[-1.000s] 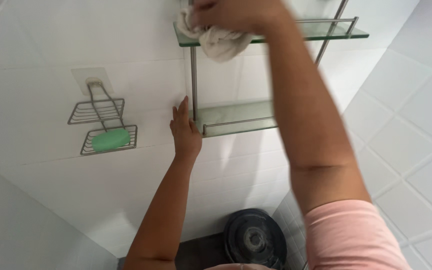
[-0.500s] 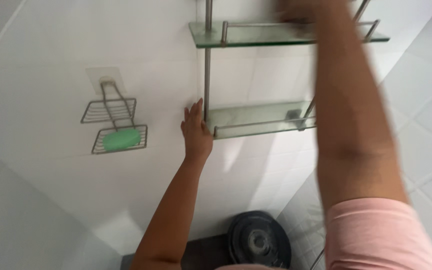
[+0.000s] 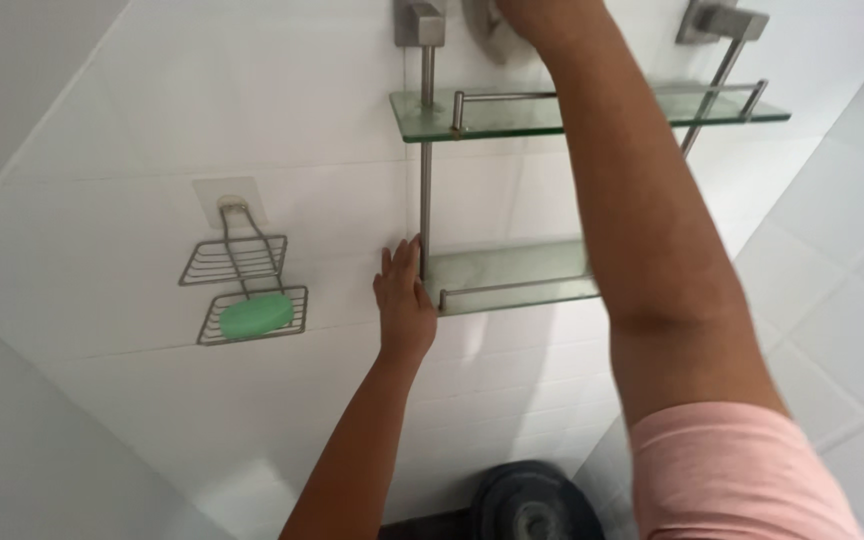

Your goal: The person wipes a glass shelf with a cloth, then removes and places various toiletries including bottles, a box, and a toothbrush onto the shelf and a wall-mounted holder. The person also wipes the shelf surface and a wall-mounted soap holder.

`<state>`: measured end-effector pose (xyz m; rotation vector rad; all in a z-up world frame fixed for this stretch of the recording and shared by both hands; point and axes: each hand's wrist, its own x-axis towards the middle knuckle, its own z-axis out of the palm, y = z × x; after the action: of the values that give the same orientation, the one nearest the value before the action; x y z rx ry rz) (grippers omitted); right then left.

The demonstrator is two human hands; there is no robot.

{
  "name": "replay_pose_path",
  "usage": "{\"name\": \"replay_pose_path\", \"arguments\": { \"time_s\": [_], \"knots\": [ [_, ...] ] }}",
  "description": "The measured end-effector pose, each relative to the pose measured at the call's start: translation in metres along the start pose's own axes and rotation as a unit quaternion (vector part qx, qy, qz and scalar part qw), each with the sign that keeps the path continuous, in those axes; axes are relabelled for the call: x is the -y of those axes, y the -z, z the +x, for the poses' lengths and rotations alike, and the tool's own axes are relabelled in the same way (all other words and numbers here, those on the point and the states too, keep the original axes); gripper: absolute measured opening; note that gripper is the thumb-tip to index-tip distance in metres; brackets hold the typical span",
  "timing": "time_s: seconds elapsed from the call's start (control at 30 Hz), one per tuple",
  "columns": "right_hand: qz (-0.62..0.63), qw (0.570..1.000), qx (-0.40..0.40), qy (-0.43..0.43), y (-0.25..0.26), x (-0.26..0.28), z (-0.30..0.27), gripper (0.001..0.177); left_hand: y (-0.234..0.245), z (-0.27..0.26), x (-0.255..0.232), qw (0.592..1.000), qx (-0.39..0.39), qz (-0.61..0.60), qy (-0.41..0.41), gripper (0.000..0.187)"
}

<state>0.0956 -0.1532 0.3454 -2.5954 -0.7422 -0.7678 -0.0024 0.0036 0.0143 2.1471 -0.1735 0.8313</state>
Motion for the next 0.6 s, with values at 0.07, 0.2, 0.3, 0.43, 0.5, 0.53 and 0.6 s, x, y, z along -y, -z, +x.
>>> {"name": "replay_pose_path", "arguments": {
  "time_s": [0.07, 0.2, 0.3, 0.43, 0.5, 0.53, 0.6],
  "knots": [
    [0.008, 1.000, -0.002, 0.007, -0.007, -0.006, 0.009, 0.015, -0.002, 0.005, 0.000, 1.000, -0.007, -0.003, -0.005, 0.060],
    [-0.062, 0.992, 0.053, 0.099, -0.014, -0.034, 0.001, 0.018, -0.005, -0.003, 0.000, 1.000, -0.007, -0.012, 0.010, 0.060],
    [-0.130, 0.988, 0.073, 0.043, 0.012, -0.058, -0.006, 0.017, 0.000, -0.002, 0.001, 1.000, -0.014, -0.015, 0.000, 0.059],
    [-0.110, 0.990, 0.036, -0.084, 0.024, -0.078, -0.008, 0.019, -0.003, -0.003, 0.001, 1.000, -0.004, -0.016, 0.010, 0.061],
    [-0.089, 0.993, 0.033, -0.070, 0.010, -0.077, -0.003, 0.021, -0.002, -0.003, 0.002, 1.000, -0.011, -0.021, -0.008, 0.061],
    [-0.082, 0.995, 0.034, -0.052, 0.004, -0.073, 0.000, 0.022, -0.002, -0.001, 0.003, 1.000, -0.011, -0.011, -0.006, 0.060],
    [-0.072, 0.997, 0.035, -0.022, -0.004, -0.067, -0.001, 0.024, -0.001, 0.000, 0.003, 1.000, -0.002, 0.006, -0.004, 0.059]
  ]
}}
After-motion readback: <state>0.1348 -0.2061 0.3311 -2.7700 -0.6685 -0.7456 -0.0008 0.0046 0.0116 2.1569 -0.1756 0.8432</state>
